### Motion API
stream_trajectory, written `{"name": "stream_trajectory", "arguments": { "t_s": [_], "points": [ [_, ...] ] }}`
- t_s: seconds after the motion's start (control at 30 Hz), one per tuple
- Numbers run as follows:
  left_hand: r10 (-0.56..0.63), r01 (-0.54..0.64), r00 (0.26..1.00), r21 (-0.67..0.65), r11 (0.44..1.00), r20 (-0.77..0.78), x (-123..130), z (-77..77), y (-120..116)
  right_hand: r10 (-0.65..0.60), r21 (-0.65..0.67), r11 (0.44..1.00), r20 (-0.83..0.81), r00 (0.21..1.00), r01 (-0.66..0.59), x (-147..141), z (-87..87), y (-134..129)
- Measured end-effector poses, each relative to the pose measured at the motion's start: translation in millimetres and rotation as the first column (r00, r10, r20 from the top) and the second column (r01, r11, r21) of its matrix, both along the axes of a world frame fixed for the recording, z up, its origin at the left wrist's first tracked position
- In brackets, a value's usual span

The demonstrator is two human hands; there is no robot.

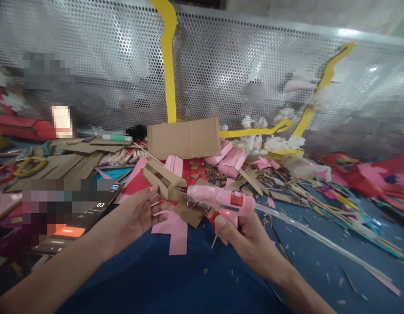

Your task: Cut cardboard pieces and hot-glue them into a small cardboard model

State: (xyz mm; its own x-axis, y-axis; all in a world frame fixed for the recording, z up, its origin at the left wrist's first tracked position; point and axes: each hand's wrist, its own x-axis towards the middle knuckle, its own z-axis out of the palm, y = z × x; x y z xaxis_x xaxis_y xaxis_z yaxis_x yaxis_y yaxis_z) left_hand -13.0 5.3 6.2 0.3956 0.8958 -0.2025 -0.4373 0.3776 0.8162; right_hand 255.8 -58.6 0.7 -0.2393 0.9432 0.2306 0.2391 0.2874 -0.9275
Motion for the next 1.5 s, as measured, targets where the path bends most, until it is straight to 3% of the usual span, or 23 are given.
{"name": "stream_trajectory", "arguments": {
  "t_s": [0.33, 0.77, 1.5],
  "points": [
    [-0.016, 0.016, 1.000, 0.018, 1.000, -0.004, 1.5, -1.1, -2.0, 0.006, 0.017, 1.000, -0.039, 0.999, -0.006, -1.0, 1.8, -0.5],
    [0.044, -0.044, 0.999, 0.019, 0.999, 0.008, 2.5, 7.5, -7.9, 0.011, -0.018, 1.000, -0.066, 0.998, -0.012, -2.2, 6.9, -3.4],
    [0.056, -0.056, 0.998, 0.009, 0.998, 0.020, 2.8, 5.0, -7.1, 0.005, -0.032, 0.999, 0.021, 1.000, -0.004, 1.4, 5.9, -0.3]
  ]
}}
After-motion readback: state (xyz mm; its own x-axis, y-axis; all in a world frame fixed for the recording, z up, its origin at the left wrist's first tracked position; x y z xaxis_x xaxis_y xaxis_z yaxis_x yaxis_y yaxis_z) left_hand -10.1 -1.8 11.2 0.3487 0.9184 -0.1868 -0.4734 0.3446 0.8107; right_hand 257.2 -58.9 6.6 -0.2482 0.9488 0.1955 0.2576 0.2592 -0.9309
